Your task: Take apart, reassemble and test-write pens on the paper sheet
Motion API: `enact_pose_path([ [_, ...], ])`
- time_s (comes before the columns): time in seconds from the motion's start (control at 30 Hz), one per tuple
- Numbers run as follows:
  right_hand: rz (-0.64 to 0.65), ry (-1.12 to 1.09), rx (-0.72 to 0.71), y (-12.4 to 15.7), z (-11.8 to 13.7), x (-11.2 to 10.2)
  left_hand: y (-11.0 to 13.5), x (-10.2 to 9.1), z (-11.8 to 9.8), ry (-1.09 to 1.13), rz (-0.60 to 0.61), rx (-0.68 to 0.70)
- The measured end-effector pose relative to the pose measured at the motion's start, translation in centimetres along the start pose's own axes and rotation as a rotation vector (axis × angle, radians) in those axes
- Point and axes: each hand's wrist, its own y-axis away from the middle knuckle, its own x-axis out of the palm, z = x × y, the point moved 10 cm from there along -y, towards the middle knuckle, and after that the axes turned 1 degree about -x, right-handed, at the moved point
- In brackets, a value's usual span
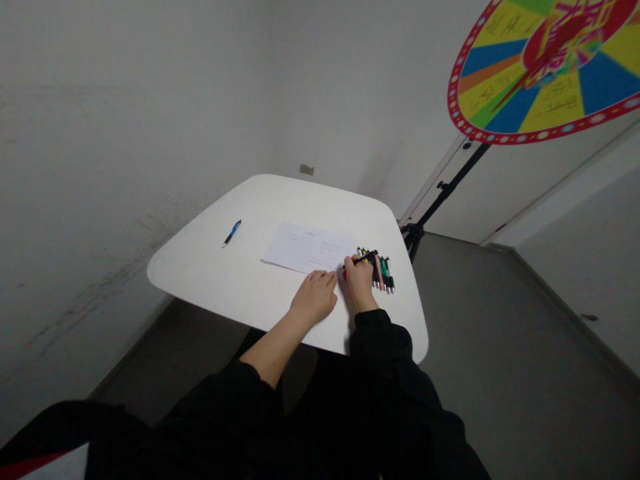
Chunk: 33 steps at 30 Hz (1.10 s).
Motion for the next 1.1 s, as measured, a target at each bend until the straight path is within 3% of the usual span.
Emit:
enact_pose_path([
  [1.1,0.048,0.036,-0.035,0.21,1.0,0.18,0.0,-0.01,0.03,0.011,0.009,-0.002],
])
